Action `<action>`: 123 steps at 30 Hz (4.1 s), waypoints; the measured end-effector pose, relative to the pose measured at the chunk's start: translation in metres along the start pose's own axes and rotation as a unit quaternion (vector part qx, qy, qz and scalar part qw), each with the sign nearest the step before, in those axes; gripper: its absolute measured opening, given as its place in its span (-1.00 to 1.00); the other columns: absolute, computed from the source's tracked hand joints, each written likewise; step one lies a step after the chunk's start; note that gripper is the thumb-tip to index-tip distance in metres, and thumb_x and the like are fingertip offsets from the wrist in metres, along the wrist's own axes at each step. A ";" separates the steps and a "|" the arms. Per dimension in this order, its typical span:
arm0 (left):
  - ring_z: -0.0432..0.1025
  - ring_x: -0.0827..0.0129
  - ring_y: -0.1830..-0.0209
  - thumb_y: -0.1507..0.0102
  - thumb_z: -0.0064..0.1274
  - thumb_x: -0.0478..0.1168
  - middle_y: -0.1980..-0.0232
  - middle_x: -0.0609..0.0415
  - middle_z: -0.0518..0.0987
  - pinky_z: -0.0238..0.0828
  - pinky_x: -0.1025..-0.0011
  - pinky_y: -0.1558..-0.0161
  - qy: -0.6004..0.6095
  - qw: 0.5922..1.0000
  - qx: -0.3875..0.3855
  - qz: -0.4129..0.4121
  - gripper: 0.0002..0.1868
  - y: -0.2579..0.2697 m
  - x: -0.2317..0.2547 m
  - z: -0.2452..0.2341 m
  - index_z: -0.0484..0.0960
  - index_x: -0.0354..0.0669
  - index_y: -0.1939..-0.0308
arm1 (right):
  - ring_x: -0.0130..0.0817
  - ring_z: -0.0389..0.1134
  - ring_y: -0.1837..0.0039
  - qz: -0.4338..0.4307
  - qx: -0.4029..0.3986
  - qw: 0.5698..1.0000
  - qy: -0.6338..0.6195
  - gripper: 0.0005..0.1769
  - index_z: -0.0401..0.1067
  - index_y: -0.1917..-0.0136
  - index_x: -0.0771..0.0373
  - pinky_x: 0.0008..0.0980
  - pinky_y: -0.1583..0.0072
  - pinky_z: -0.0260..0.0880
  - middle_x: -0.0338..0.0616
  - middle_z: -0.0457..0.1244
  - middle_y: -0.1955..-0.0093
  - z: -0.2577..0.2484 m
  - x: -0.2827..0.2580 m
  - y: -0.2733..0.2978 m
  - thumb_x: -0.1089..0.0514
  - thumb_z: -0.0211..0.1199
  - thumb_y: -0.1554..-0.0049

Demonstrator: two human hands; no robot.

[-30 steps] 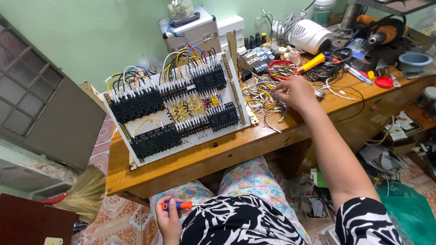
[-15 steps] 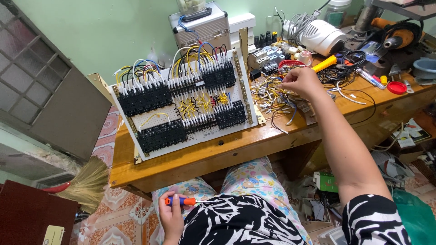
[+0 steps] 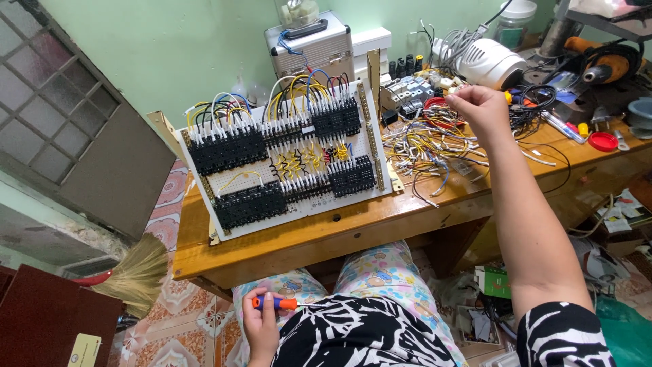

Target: The person sits on the floor and works on a white electrical board with multiple black terminal blocks. They use a screwdriver to tighten connections and insert wires into the terminals, handling several yellow and black wires throughout the process.

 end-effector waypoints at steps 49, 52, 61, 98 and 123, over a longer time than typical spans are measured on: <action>0.61 0.20 0.23 -0.13 0.20 -0.37 0.25 0.08 0.76 0.56 0.30 0.07 -0.141 0.961 -0.111 0.212 -0.25 -0.018 0.212 0.002 0.49 0.20 -0.42 | -0.49 0.38 0.33 0.025 -0.467 0.879 -0.097 -0.81 0.59 0.04 0.42 -0.54 0.23 0.36 0.00 0.48 0.33 0.320 -0.149 0.218 0.30 0.42 -0.07; 0.51 0.47 0.29 -0.14 0.32 -0.26 0.28 0.14 0.75 0.53 0.43 0.12 -0.100 0.969 -0.096 0.206 -0.31 -0.025 0.209 -0.010 0.54 0.22 -0.37 | -0.45 0.47 0.23 0.054 -0.487 0.860 -0.145 -0.78 0.59 0.04 0.41 -0.53 0.15 0.47 -0.03 0.48 0.27 0.337 -0.134 0.215 0.36 0.47 0.00; 0.57 0.28 0.29 -0.16 0.31 -0.28 0.25 0.09 0.76 0.55 0.30 0.10 -0.125 0.962 -0.082 0.228 -0.38 -0.025 0.216 -0.025 0.59 0.19 -0.31 | -0.46 0.48 0.21 0.058 -0.494 0.856 -0.142 -0.84 0.59 0.08 0.40 -0.55 0.15 0.47 -0.04 0.46 0.28 0.357 -0.135 0.221 0.31 0.46 -0.05; 0.58 0.50 0.25 -0.17 0.32 -0.20 0.28 0.19 0.71 0.57 0.51 0.11 -0.067 0.981 -0.046 0.178 -0.78 -0.017 0.155 -0.016 0.70 -0.01 0.11 | -0.12 0.29 0.47 -0.431 -0.053 0.839 0.326 -0.63 0.23 0.25 0.04 -0.18 0.44 0.14 -0.24 0.24 0.51 0.413 -0.124 0.145 -0.09 0.39 -0.13; 0.58 0.38 0.21 -0.21 0.24 -0.12 0.19 0.08 0.72 0.50 0.44 0.09 0.022 0.991 0.038 0.123 -0.55 -0.013 0.179 -0.015 0.49 -0.02 -0.15 | -0.51 0.38 0.21 0.218 -0.508 0.796 -0.247 -0.90 0.56 0.03 0.28 -0.59 0.18 0.40 -0.17 0.39 0.24 0.355 -0.098 0.243 0.23 0.35 -0.17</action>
Point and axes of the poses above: each hand's wrist, its own y-axis away from the middle knuckle, its own z-axis out of the palm, x = y × z, the point moved 5 cm from there along -y, towards the middle knuckle
